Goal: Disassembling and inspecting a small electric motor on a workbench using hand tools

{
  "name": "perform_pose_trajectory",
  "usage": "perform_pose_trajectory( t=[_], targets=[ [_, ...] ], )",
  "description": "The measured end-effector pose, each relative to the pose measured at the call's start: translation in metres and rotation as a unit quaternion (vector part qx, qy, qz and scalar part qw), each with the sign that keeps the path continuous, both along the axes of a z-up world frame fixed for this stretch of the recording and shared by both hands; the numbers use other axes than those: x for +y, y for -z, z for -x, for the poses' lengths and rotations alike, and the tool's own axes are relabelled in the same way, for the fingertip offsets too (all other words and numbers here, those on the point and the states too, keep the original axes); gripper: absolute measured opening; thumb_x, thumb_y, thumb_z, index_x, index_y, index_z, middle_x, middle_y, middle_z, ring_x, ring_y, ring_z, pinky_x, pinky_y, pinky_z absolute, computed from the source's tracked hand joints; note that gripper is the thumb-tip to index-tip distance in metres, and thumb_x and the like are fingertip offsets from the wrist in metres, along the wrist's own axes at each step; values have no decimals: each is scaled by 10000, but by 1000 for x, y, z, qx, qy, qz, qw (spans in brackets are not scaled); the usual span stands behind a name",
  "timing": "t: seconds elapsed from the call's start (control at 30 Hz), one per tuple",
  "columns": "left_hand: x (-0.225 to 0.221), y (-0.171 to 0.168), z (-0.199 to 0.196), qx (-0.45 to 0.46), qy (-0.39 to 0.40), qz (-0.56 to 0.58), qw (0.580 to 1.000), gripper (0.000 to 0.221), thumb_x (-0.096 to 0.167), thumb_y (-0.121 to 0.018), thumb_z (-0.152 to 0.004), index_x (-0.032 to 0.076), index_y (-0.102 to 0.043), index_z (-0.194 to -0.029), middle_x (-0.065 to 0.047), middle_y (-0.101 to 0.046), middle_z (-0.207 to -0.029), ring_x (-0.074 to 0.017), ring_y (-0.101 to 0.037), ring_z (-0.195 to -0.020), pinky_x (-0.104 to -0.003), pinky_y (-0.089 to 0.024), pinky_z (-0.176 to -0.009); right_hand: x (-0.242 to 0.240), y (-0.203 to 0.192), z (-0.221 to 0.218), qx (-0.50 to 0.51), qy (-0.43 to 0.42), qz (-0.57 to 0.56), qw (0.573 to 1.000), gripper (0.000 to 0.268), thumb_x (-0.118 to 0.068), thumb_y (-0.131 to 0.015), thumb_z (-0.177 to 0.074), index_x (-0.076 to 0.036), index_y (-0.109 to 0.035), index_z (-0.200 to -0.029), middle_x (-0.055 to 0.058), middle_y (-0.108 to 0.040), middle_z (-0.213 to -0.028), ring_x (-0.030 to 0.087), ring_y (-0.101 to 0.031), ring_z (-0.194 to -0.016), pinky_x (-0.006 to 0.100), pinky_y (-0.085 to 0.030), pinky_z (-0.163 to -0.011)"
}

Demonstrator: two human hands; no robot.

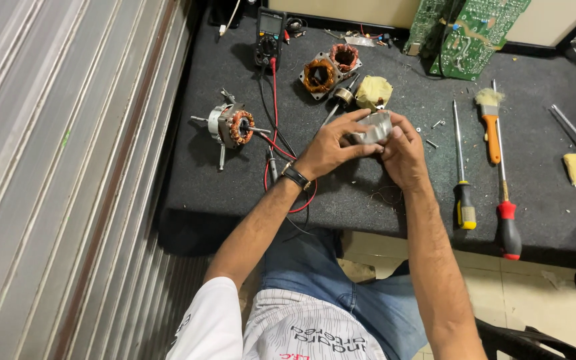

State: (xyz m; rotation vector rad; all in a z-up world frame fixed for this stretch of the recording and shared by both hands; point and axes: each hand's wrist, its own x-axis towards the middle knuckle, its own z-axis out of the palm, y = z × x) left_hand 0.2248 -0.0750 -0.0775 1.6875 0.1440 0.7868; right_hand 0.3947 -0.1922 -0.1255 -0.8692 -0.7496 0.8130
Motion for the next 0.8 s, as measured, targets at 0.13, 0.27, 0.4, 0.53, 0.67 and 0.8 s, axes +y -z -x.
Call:
perform_pose_trajectory(
  t=[0.13,0.27,0.4,0.53,0.67,0.8],
  targets=[
    [5,-8,9,13,-30,-6,999,327,363,-875,-833,146,-770,-1054,-43,-708,-1274,-147,-726,-966,-221,-613,-738,4,10,-15,23,-51,-13,998,478,-336,-586,-1019,-9,-528,-1363,173,-685,-1222,271,-755,-1009,332,-654,-792],
    [4,-20,55,-10,-106,-58,993,320,327,-853,-854,194,-756,-1128,-14,-752,-1125,-141,-731,-900,-262,-595,-749,0,-5,-3,7,-70,-4,998,412,-265,-536,-1051,5,-536,-1362,218,-684,-1292,346,-753,-1038,405,-663,-844],
    [-4,-15,118,1,-231,-72,970,367,348,-839,-882,114,-728,-1142,-106,-742,-1018,-182,-733,-813,-275,-594,-674,-1,-10,-1,-20,-63,23,998,395,-254,-543,-1053,8,-551,-1349,238,-680,-1291,326,-758,-1036,376,-671,-836],
    [-17,-21,173,51,-278,-166,945,365,320,-775,-940,32,-710,-1155,-217,-713,-1050,-342,-739,-898,-388,-611,-712,-1,-12,0,-30,-61,28,997,386,-234,-541,-1047,13,-552,-1344,240,-681,-1287,318,-760,-1024,377,-672,-836],
    [-10,19,199,197,-362,-348,842,368,327,-814,-863,193,-732,-1196,-44,-699,-1207,-288,-638,-1141,-419,-488,-933,-1,-9,1,-39,-65,27,997,375,-198,-534,-1053,29,-551,-1350,246,-681,-1272,320,-760,-1016,375,-671,-834],
    [-13,24,198,265,-382,-412,784,434,311,-781,-883,187,-681,-1287,-71,-630,-1329,-299,-566,-1218,-463,-430,-999,0,-3,-4,-31,-63,16,997,364,-180,-541,-1045,36,-556,-1338,264,-686,-1244,330,-765,-992,373,-675,-812]
  ],
)
